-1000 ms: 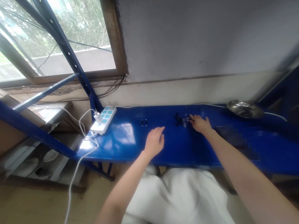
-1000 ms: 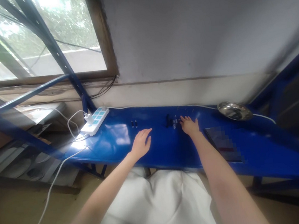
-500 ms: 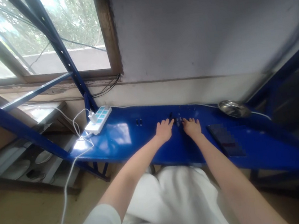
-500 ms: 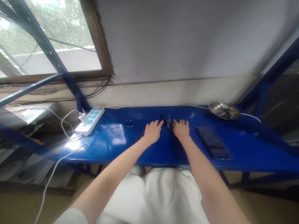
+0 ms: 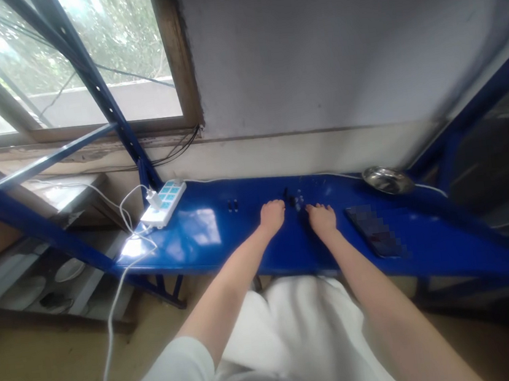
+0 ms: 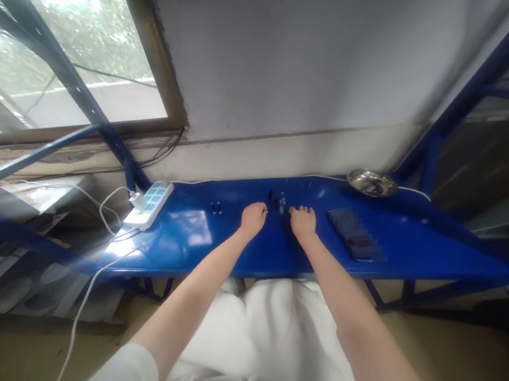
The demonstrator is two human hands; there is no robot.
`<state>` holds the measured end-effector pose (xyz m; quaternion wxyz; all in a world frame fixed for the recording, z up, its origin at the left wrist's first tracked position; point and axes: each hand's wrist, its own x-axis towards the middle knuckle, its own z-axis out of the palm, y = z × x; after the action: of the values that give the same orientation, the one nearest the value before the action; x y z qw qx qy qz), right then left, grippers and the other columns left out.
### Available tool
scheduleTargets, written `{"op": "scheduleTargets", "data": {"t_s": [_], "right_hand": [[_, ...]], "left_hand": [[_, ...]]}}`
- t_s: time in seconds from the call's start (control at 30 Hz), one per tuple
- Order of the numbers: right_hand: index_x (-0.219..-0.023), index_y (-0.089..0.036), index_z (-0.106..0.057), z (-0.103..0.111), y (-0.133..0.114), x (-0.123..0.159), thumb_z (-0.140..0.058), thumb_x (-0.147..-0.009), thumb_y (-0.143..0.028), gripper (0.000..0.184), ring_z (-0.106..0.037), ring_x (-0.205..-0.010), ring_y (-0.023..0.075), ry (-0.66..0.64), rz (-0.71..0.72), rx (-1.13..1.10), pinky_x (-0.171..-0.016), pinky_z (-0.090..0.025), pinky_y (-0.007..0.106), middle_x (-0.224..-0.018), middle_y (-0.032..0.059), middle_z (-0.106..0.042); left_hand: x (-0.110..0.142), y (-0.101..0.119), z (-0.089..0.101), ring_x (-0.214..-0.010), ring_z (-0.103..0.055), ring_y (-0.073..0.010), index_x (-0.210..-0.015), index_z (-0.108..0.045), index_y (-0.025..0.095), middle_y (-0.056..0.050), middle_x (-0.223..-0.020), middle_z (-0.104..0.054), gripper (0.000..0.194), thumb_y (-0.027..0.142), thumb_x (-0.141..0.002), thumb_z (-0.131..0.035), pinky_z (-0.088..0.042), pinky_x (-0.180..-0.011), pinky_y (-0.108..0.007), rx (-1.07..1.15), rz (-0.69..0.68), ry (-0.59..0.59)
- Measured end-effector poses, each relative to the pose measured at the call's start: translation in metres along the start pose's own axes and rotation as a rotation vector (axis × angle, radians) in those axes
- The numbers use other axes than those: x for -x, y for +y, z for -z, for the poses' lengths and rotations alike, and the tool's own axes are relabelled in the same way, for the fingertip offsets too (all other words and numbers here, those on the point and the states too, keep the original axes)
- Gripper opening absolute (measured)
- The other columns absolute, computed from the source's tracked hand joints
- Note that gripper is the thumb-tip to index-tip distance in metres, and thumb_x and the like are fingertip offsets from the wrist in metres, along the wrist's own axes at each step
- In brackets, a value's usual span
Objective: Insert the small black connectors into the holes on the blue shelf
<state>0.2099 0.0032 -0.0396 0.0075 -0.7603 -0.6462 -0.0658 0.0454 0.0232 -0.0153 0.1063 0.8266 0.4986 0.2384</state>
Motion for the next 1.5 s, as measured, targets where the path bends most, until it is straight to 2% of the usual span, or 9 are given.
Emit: {"op": "scheduleTargets", "data": {"t_s": [0.23,0.33,0.47,0.57,0.67,0.77,1.17,1.33,1.5], "right_hand": [[-0.096,-0.014,-0.064,0.009,0.002,0.008,-0.029,-0.086,-0.015,0.036,-0.051,-0.096,0.0248,0.080,0.072,-0.050,-0.077,-0.034,0.034,-0.100,0.0156,-0.059],[-0.094,-0.013,-0.064,0.022,0.001,0.007,-0.030,-0.086,-0.019,0.035,-0.047,-0.100,0.0282,0.205,-0.022,-0.195,-0.079,-0.034,0.038,-0.104,0.0174,-0.056],[-0.098,-0.011,-0.059,0.057,-0.017,0.005,-0.035,-0.087,-0.031,0.033,-0.050,-0.096,0.0257,0.500,-0.211,-0.665,-0.083,-0.037,0.039,-0.096,0.0163,-0.058],[-0.101,-0.013,-0.053,0.083,-0.048,0.010,-0.040,-0.084,-0.041,0.036,-0.057,-0.085,0.0190,0.628,-0.170,-1.152,-0.078,-0.043,0.034,-0.093,0.0121,-0.060],[-0.088,-0.015,-0.056,0.096,-0.082,0.021,-0.054,-0.076,-0.045,0.032,-0.061,-0.077,0.0168,0.434,0.014,-1.491,-0.073,-0.047,0.032,-0.082,0.0075,-0.064],[-0.080,-0.015,-0.058,0.099,-0.103,0.030,-0.064,-0.068,-0.043,0.031,-0.063,-0.072,0.0163,0.275,0.086,-1.635,-0.069,-0.049,0.031,-0.074,0.0059,-0.066],[-0.076,-0.015,-0.062,0.095,-0.108,0.032,-0.069,-0.062,-0.040,0.029,-0.059,-0.061,0.0128,0.080,0.022,-1.730,-0.060,-0.046,0.028,-0.070,0.0053,-0.068],[-0.075,-0.015,-0.063,0.089,-0.107,0.028,-0.070,-0.059,-0.042,0.031,-0.055,-0.055,0.0105,0.002,0.030,-1.748,-0.055,-0.044,0.026,-0.068,0.0042,-0.067],[-0.075,-0.016,-0.062,0.090,-0.117,0.032,-0.070,-0.059,-0.041,0.031,-0.056,-0.058,0.0113,0.000,0.002,-1.740,-0.057,-0.045,0.026,-0.066,0.0023,-0.064]], "left_hand": [[0.030,-0.020,0.014,-0.071,-0.055,-0.0128,-0.078,-0.062,0.016,-0.004,-0.080,-0.064,0.010,0.023,-0.077,-0.054,-0.043,-0.066,-0.025,0.515,0.202,0.218],[0.045,-0.028,0.026,-0.069,-0.055,-0.0122,-0.074,-0.063,0.016,-0.004,-0.075,-0.063,0.011,0.026,-0.073,-0.060,-0.043,-0.068,-0.025,0.722,0.298,0.335],[0.056,-0.034,0.044,-0.065,-0.056,-0.0112,-0.075,-0.063,0.014,-0.004,-0.072,-0.063,0.018,0.030,-0.067,-0.065,-0.042,-0.062,-0.024,1.026,0.512,0.457],[0.058,-0.034,0.055,-0.064,-0.056,-0.0100,-0.080,-0.063,0.013,-0.007,-0.079,-0.066,0.023,0.030,-0.065,-0.066,-0.039,-0.055,-0.020,1.216,0.603,0.485],[0.060,-0.033,0.064,-0.063,-0.056,-0.0091,-0.083,-0.063,0.012,-0.009,-0.085,-0.066,0.027,0.030,-0.064,-0.068,-0.037,-0.052,-0.019,1.326,0.602,0.479],[0.063,-0.035,0.070,-0.062,-0.055,-0.0083,-0.083,-0.062,0.011,-0.009,-0.084,-0.066,0.029,0.030,-0.062,-0.069,-0.036,-0.052,-0.019,1.365,0.600,0.486],[0.072,-0.040,0.073,-0.056,-0.053,-0.0059,-0.079,-0.061,0.011,-0.007,-0.079,-0.065,0.025,0.025,-0.062,-0.071,-0.035,-0.049,-0.018,1.528,0.661,0.481],[0.074,-0.038,0.070,-0.061,-0.056,-0.0080,-0.083,-0.064,0.012,-0.008,-0.084,-0.065,0.029,0.030,-0.062,-0.071,-0.036,-0.049,-0.019,1.456,0.685,0.507],[0.077,-0.030,0.068,-0.077,-0.061,-0.0139,-0.097,-0.066,0.014,-0.010,-0.096,-0.065,0.032,0.029,-0.068,-0.066,-0.041,-0.054,-0.019,1.348,0.585,0.491]]}}
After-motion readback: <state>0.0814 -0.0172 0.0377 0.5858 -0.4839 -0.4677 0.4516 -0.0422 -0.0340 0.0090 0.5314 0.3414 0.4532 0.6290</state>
